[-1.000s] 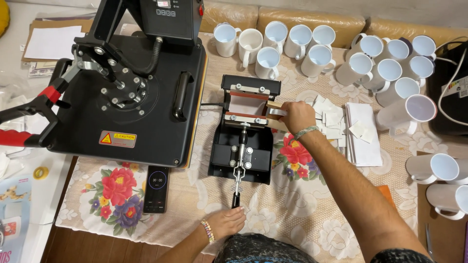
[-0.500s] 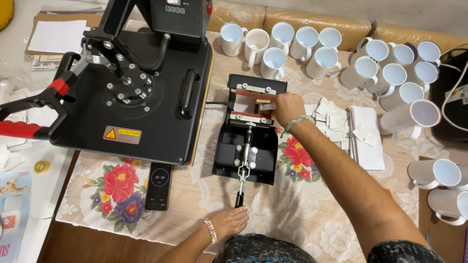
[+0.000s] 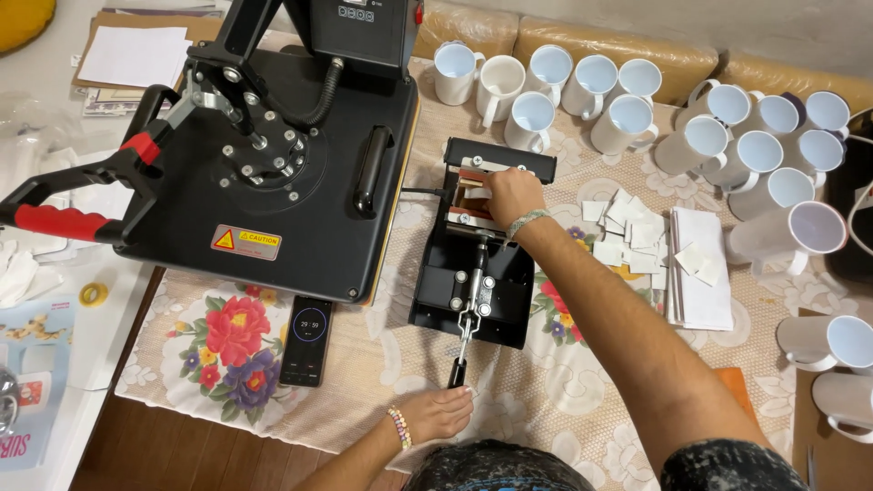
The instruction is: The person wraps a brown transfer sheet around a white mug and places it into a mug press. They then close the press handle to apply heat and pressure, using an orange cloth to handle the mug during the process.
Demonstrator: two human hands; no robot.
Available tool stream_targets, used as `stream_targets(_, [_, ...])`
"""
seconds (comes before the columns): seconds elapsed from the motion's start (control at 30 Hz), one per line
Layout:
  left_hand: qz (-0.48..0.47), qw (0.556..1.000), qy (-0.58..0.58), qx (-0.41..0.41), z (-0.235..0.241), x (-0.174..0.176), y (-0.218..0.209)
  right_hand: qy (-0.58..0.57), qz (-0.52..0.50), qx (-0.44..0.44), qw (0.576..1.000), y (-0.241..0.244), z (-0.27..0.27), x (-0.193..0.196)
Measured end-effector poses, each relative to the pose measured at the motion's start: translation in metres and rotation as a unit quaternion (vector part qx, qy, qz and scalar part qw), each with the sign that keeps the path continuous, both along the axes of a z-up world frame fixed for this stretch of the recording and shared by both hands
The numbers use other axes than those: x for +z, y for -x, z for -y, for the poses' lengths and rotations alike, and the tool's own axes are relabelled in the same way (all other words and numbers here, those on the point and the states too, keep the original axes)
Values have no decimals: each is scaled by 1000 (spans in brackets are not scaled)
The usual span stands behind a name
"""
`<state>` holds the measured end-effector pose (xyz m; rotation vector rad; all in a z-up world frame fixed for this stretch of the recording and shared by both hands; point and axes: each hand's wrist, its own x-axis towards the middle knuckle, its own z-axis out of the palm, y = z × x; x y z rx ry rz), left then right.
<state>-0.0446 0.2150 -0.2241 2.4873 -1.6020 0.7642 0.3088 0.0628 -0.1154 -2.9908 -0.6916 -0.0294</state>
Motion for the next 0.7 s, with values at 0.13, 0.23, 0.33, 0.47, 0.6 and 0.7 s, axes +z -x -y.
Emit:
stream_targets(0.13, [22, 1000, 7, 15, -9, 1, -4, 1, -14, -7, 1000, 2, -1, 5])
stream_targets(0.23, [26, 1000, 10, 5, -14, 21, -11, -25, 6, 12, 1000, 7, 0, 7])
stream_targets(0.33, [24, 998, 57, -11, -13, 42, -8, -18, 19, 12, 1000, 6, 1, 3])
stream_targets(0.47, [-29, 993, 109, -35, -9, 60, 2, -19, -5, 17, 1000, 3, 1, 4])
stream_targets(0.6, [-79, 981, 173, -23, -3, 125, -2, -56, -38, 13, 998, 2, 5, 6])
stream_targets(0.7, [-130, 964, 229, -28, 2, 158, -10, -31, -14, 18, 999, 9, 4, 15])
